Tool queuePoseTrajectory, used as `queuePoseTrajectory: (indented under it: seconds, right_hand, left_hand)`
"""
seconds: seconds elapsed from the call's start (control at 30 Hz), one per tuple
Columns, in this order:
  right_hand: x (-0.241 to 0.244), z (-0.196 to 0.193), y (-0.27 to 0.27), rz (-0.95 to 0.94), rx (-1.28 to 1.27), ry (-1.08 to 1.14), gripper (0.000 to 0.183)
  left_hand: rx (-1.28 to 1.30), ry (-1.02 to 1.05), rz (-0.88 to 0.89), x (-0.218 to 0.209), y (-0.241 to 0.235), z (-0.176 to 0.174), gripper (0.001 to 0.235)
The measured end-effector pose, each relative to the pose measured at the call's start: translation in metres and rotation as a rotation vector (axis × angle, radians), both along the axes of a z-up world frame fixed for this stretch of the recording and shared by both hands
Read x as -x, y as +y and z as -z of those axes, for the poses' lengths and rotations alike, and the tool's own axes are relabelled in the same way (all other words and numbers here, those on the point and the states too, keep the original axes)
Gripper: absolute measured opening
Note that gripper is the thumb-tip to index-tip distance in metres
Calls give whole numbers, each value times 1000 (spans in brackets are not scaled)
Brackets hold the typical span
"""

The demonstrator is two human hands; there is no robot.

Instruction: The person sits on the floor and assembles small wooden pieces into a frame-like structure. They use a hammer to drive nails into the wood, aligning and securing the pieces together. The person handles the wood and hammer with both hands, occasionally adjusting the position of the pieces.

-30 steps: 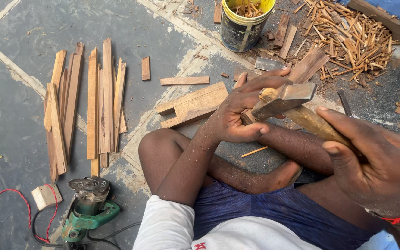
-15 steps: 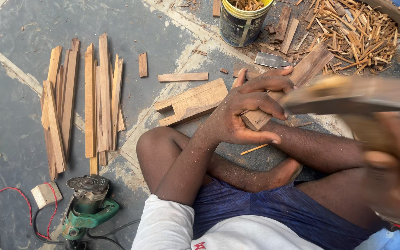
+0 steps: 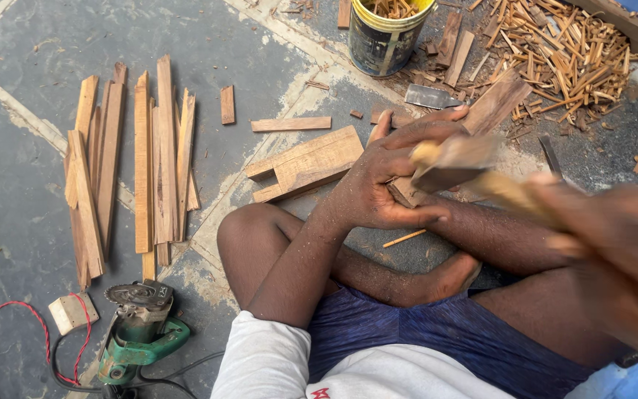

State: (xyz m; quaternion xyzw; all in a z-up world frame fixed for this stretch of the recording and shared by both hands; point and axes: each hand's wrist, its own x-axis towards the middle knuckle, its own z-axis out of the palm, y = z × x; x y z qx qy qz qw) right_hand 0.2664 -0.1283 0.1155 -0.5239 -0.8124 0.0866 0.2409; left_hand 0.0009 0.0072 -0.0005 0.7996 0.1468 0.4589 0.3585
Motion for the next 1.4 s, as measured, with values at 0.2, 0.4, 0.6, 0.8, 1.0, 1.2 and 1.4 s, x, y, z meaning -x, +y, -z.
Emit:
queuePoseTrajectory:
  seconds: [0.2,0.4,0.6,0.8,1.0,1.2,1.4]
  right_hand:
    - [9,-21,7,-60,8,42,46]
    - [23,-35,12,-62,41,79,46]
    - [29,-40,9,-25,76,40,48]
    - [33,-44,11,-6,89,37,47]
    - [38,-47,13,-21,57,-10,47]
    - [39,-46,12,1,107,18,49]
    - [36,-45,10,0,105,27,47]
  left_hand:
    - [16,-1,5,2,1,3,48]
    - [-7,-197,146,5,4,9,57]
    - [42,-248,290,5,12,14,49]
    - [72,-158,261,8,12,18,49]
    - [38,-142,210,8,10,21,51]
    - [39,-157,201,9,9,19,43]
    - [84,-162,231,14,4,3,44]
